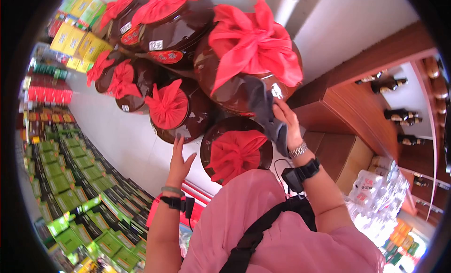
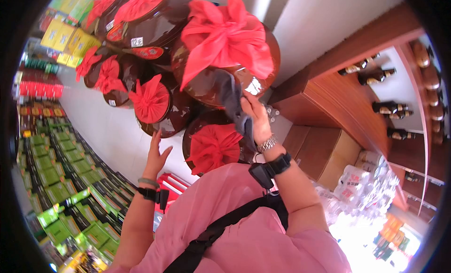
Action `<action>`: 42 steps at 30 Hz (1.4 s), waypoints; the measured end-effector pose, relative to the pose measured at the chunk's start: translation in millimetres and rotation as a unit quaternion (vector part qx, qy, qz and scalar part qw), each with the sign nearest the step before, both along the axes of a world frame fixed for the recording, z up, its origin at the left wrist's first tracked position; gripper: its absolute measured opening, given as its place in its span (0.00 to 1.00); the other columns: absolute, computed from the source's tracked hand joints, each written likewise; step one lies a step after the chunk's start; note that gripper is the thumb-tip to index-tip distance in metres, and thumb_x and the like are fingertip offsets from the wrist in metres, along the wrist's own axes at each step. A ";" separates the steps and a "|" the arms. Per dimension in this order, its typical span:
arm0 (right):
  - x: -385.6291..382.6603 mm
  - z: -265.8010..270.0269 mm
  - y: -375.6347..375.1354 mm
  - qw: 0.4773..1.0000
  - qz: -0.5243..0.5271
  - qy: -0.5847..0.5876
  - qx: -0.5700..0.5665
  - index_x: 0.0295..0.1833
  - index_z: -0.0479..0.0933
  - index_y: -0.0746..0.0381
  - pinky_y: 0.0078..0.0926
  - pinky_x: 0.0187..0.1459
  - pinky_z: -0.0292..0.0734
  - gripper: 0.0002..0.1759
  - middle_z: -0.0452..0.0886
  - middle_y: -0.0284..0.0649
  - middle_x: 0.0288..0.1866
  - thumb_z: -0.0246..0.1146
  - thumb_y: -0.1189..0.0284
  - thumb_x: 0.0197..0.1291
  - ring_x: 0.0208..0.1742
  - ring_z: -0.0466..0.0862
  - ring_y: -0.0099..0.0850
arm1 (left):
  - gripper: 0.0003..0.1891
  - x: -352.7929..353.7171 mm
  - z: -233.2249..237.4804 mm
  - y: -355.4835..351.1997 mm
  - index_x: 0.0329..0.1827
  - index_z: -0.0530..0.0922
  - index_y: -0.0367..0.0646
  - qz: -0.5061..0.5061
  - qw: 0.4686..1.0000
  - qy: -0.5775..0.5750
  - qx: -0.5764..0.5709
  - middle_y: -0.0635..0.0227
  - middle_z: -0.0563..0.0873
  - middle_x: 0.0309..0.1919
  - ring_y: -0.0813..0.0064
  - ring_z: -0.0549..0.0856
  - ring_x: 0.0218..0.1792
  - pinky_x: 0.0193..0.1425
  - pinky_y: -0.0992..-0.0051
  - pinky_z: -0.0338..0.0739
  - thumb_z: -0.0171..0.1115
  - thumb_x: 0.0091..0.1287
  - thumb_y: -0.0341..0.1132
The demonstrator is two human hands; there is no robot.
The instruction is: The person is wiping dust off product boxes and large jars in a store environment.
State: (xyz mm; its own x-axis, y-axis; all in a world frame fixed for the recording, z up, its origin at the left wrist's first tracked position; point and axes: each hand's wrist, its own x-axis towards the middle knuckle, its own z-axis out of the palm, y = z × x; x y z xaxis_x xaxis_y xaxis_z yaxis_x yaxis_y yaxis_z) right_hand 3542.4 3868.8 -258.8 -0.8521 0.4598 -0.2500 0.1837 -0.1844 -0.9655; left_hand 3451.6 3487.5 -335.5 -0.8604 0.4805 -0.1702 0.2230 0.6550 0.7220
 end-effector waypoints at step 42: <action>-263.9 -238.2 -160.8 0.066 0.533 -0.169 0.826 0.73 0.74 0.51 0.48 0.77 0.51 0.26 0.69 0.36 0.78 0.45 0.62 0.75 0.79 0.64 0.36 | 0.27 326.7 -109.9 -241.4 0.70 0.75 0.43 0.394 0.857 -0.329 -0.037 0.51 0.84 0.60 0.58 0.86 0.56 0.58 0.63 0.83 0.69 0.67 0.31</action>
State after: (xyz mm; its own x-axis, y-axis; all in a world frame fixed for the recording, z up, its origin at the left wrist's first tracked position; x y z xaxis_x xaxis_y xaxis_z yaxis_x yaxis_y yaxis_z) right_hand 3278.5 3708.0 -497.0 -0.6949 -0.1789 -0.6965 -0.6954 0.4141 0.5873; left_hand 3778.4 3246.1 -445.5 -0.6189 -0.2391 -0.7482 -0.7496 0.4644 0.4716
